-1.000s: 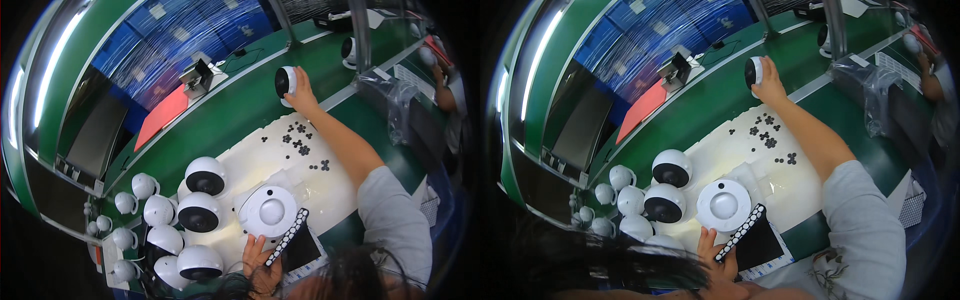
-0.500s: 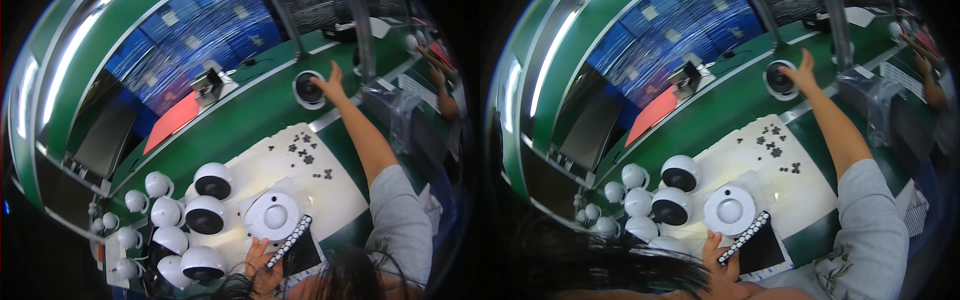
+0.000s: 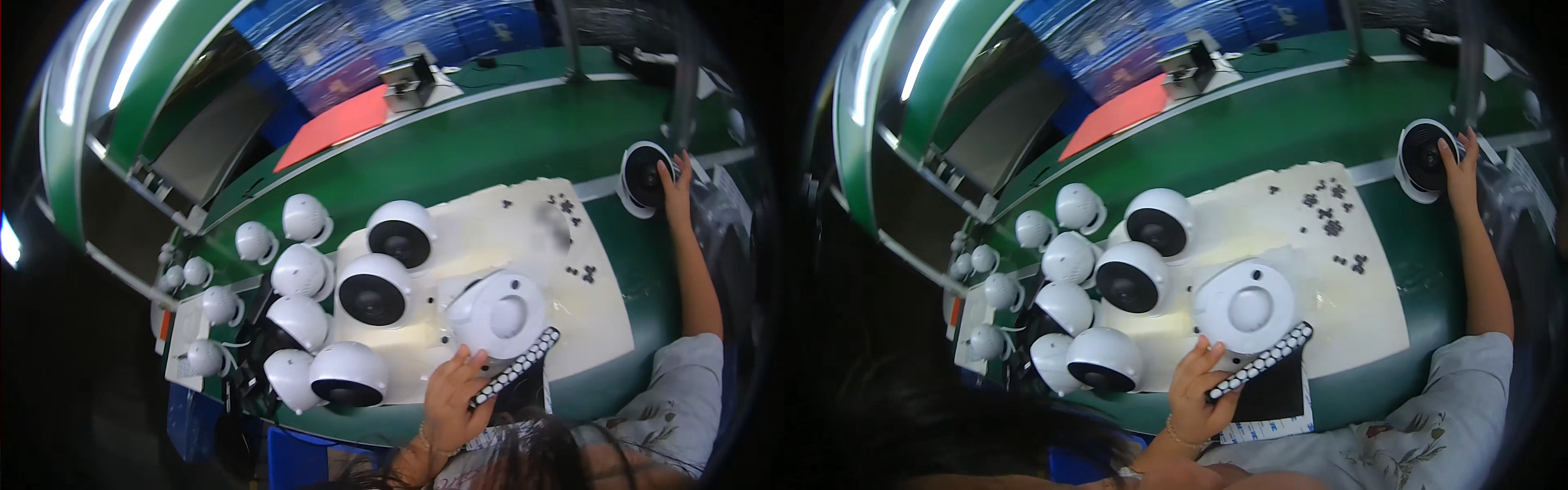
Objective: The person assembles white dome security cameras on a green workbench. They repeatedly pick up camera housings, peel small black circular stickers from a backing sheet, and apply them to the camera bodies. Completed units are placed to the right side of the workspace.
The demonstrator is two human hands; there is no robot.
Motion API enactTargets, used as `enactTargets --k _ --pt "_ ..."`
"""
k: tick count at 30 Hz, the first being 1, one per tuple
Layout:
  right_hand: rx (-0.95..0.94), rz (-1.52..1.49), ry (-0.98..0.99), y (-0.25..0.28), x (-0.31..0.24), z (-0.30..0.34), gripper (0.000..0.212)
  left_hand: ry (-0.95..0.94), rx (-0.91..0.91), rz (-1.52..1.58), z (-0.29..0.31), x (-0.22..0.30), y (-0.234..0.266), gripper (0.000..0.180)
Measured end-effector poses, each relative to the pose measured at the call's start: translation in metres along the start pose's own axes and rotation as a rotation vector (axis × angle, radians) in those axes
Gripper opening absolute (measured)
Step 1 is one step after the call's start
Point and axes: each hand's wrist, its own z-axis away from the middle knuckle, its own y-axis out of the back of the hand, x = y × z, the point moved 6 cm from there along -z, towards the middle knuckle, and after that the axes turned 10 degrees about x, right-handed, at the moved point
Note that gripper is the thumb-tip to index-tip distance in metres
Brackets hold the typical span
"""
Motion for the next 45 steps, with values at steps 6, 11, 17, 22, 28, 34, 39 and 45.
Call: enactTargets --k 6,11,17,22,28,34,39,45 --pt "-0.121 -0.015 0.366 0.034 -0.156 0.064 0.057 -0.001 -0.007 -0.059 0.002 0.004 -0.001 0.026" --pt "-0.835 -0.606 0.397 -0.001 -0.262 0.157 0.046 -0.029 0.008 -0.007 -0.001 0.003 -0.002 0.027" --pt "-1.128 -0.796 0.115 -0.047 -0.314 0.206 0.045 -0.019 -0.01 -0.011 0.001 0.0 0.001 0.026" --pt "-1.162 -0.78 0.096 -0.053 -0.309 0.212 0.046 -0.02 -0.003 0.011 0.003 -0.003 -0.001 0.024" --pt "-1.185 -0.75 0.08 -0.054 -0.307 0.212 0.045 -0.024 -0.015 -0.002 0.002 -0.003 -0.002 0.021" --pt "-1.143 -0.737 0.147 -0.053 -0.309 0.211 0.042 -0.023 -0.01 0.012 0.001 -0.002 -0.002 0.022" --pt "-0.824 -0.485 0.791 -0.032 -0.322 0.207 0.034 -0.024 -0.014 0.017 -0.001 -0.003 -0.002 0.023" --pt "-0.863 -0.381 0.841 -0.012 -0.321 0.207 0.021 -0.026 -0.005 -0.012 -0.001 -0.001 0.002 0.02"
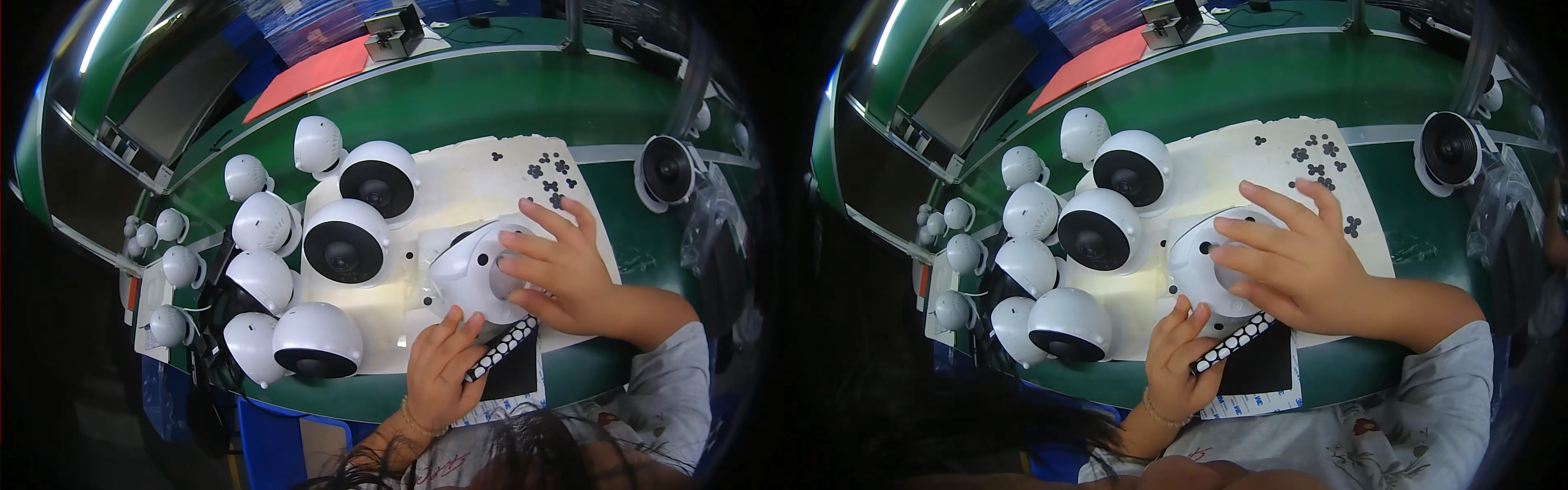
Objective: The person assembles white dome security cameras on a green workbench. They repeatedly pick up camera housings, peel small black circular stickers from a backing sheet, and apply them to the camera bodies. Completed units are placed to the right side of the workspace.
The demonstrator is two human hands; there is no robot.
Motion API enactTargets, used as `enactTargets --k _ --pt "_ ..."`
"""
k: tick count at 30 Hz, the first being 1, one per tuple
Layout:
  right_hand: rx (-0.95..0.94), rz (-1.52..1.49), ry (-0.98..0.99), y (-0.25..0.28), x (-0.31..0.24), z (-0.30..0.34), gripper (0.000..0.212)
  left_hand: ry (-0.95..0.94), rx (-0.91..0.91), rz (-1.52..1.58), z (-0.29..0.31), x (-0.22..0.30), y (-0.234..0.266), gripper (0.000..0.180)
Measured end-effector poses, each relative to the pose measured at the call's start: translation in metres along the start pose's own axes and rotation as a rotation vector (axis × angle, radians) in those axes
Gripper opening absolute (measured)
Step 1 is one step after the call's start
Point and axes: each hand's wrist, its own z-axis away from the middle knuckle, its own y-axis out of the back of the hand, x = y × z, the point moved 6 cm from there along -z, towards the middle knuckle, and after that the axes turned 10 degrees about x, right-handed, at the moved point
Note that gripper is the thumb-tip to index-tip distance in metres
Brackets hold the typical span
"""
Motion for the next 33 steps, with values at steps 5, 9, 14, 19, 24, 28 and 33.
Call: enactTargets --k 5,9,14,19,24,28,33 --pt "-0.036 -0.4 -0.299 -0.013 0.012 0.027 0.008 -0.019 0.021 0.004 0.0 -0.005 -0.005 0.017" --pt "-0.131 -0.403 -0.281 -0.018 0.011 0.026 0.007 0.021 -0.013 -0.027 -0.001 0.0 -0.003 0.021" --pt "-0.14 -0.394 -0.286 -0.019 0.011 0.026 0.007 0.033 0.006 -0.023 -0.001 -0.001 -0.004 0.017" --pt "-0.078 -0.39 -0.274 -0.018 0.011 0.026 0.008 0.031 0.012 -0.047 -0.003 0.0 -0.004 0.015" --pt "-0.023 -0.213 -0.108 -0.015 0.007 0.031 0.012 0.047 0.033 -0.037 -0.003 -0.001 -0.005 0.016" --pt "-0.04 0.106 0.154 -0.006 -0.002 0.039 0.025 0.081 0.052 -0.023 -0.004 0.0 -0.004 0.019" --pt "0.065 0.117 0.05 0.004 0.004 0.05 0.043 0.151 0.055 0.046 -0.001 -0.004 -0.005 0.022"
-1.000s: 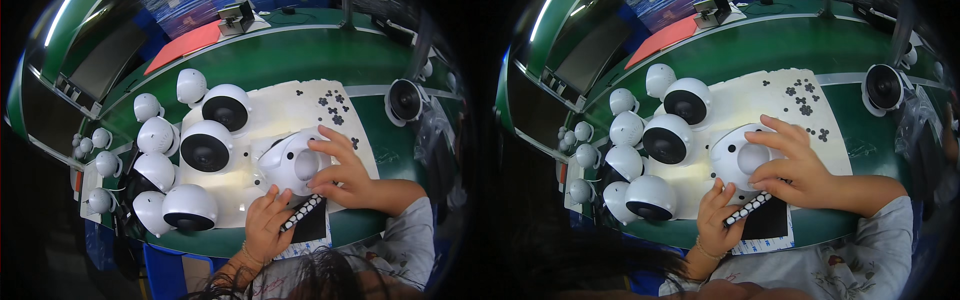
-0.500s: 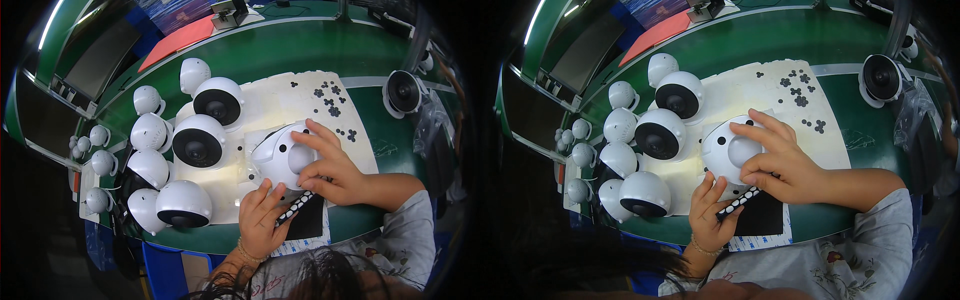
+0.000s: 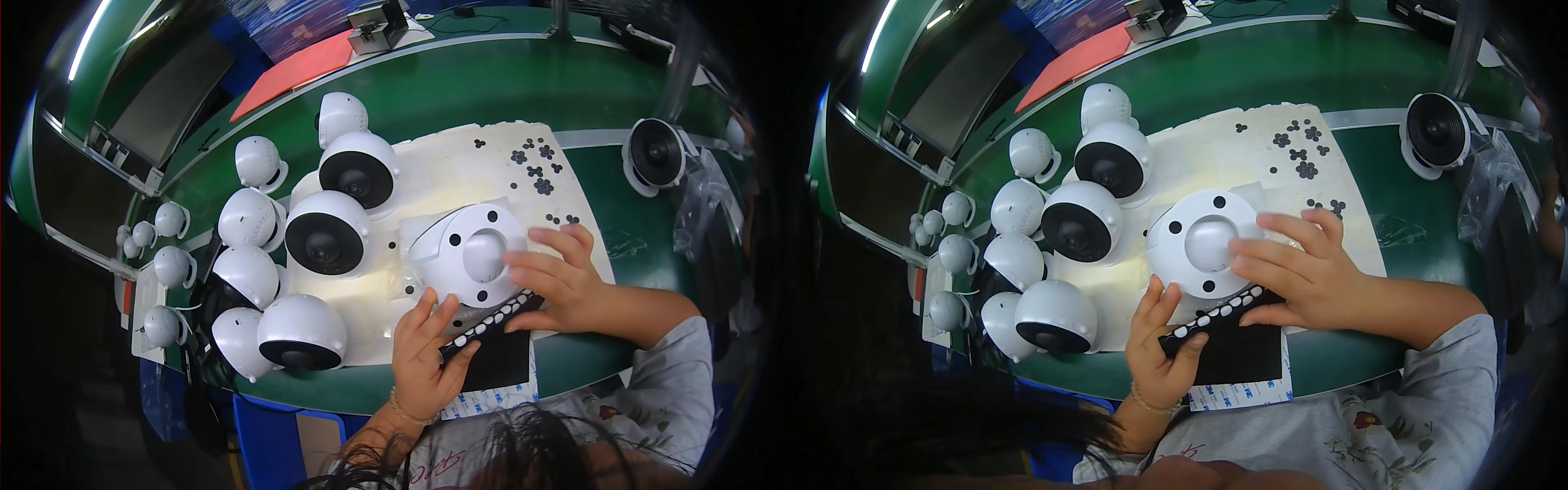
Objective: The person assembles white dome security cameras on a green workbench. They repeatedly pick up camera housings, peel small black circular stickers from a backing sheet, and apply them to the camera bodies. Completed units are placed to the right side of the workspace.
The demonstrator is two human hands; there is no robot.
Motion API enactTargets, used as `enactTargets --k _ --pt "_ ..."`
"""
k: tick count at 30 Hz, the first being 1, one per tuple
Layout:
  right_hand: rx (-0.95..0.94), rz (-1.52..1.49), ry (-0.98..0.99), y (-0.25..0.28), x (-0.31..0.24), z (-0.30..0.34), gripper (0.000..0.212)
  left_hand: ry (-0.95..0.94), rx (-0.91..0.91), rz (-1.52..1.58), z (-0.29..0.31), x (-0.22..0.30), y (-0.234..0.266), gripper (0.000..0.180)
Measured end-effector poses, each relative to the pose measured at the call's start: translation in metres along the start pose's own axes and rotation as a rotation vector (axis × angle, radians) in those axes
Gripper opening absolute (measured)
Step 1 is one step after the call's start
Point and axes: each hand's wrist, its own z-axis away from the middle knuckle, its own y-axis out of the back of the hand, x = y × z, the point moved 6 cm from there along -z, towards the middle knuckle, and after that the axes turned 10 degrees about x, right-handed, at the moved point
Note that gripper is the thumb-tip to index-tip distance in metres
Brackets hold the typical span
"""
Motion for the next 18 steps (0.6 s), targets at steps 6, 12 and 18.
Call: enactTargets --k 6,12,18 --pt "-0.019 -0.406 -0.101 0.003 0.006 0.003 0.049 0.089 0.017 0.082 0.005 -0.005 -0.001 0.022" --pt "-0.169 -0.491 -0.217 0.004 0.019 0.002 0.031 0.121 0.061 0.099 0.006 -0.005 0.001 0.021" --pt "-0.029 -0.41 0.065 0.008 0.02 0.013 0.012 0.091 0.028 0.07 0.006 -0.009 -0.001 0.019"
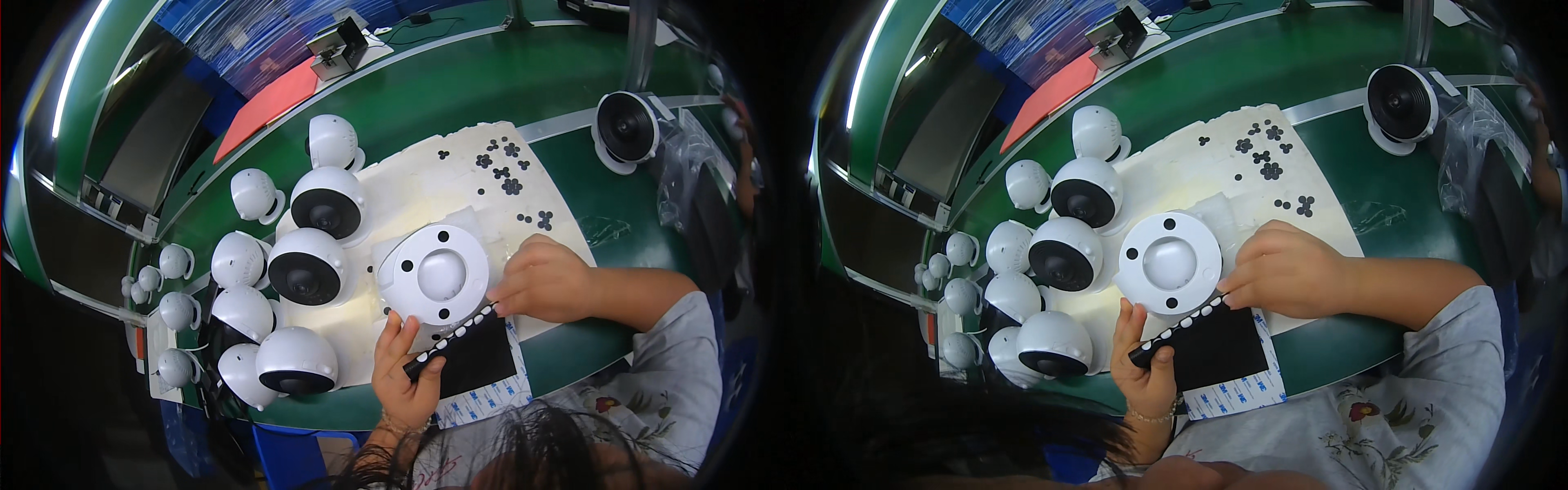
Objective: The person assembles white dome security cameras on a green workbench. They repeatedly pick up camera housings, peel small black circular stickers from a backing sheet, and apply them to the camera bodies. Completed units are placed to the right side of the workspace.
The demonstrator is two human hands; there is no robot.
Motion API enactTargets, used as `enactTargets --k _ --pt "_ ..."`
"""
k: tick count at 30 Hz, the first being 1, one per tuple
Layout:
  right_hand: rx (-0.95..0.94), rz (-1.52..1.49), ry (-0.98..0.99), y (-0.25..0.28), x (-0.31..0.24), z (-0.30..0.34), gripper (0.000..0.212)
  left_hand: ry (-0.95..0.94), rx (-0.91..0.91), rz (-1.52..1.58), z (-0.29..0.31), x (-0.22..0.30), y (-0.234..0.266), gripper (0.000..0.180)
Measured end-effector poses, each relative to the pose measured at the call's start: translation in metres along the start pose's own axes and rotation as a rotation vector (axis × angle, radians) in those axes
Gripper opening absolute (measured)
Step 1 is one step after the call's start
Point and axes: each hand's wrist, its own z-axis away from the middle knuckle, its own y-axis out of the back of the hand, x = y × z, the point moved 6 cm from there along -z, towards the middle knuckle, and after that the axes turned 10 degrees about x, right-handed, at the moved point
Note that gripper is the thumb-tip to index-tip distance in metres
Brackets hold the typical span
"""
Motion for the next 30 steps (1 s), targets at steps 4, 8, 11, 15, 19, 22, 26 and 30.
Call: enactTargets --k 4,8,11,15,19,22,26,30 --pt "0.006 -0.024 0.06 0.007 -0.01 -0.01 0.004 -0.009 -0.034 -0.081 0.001 -0.001 0.002 0.019" --pt "0.052 -0.096 -0.343 -0.003 0.01 -0.012 0.005 0.016 -0.086 -0.135 -0.001 0.001 -0.001 0.021" --pt "0.042 -0.1 -0.429 -0.012 0.018 -0.013 0.009 -0.039 -0.108 -0.158 0.0 0.001 -0.001 0.019" --pt "0.036 -0.094 -0.44 -0.015 0.02 -0.012 0.01 -0.073 -0.111 -0.171 0.001 0.002 -0.001 0.02" --pt "0.034 -0.068 -0.422 -0.015 0.02 -0.012 0.01 -0.109 -0.102 -0.179 -0.001 0.005 -0.002 0.02" --pt "0.028 0.0 -0.363 -0.013 0.017 -0.013 0.009 -0.117 -0.102 -0.183 -0.001 0.006 -0.002 0.021" --pt "0.024 0.239 -0.029 -0.004 0.013 -0.012 0.019 -0.125 -0.09 -0.184 0.0 0.007 -0.003 0.021" --pt "0.023 0.345 0.066 0.002 0.01 -0.012 0.03 -0.122 -0.095 -0.188 0.0 0.006 -0.003 0.021"
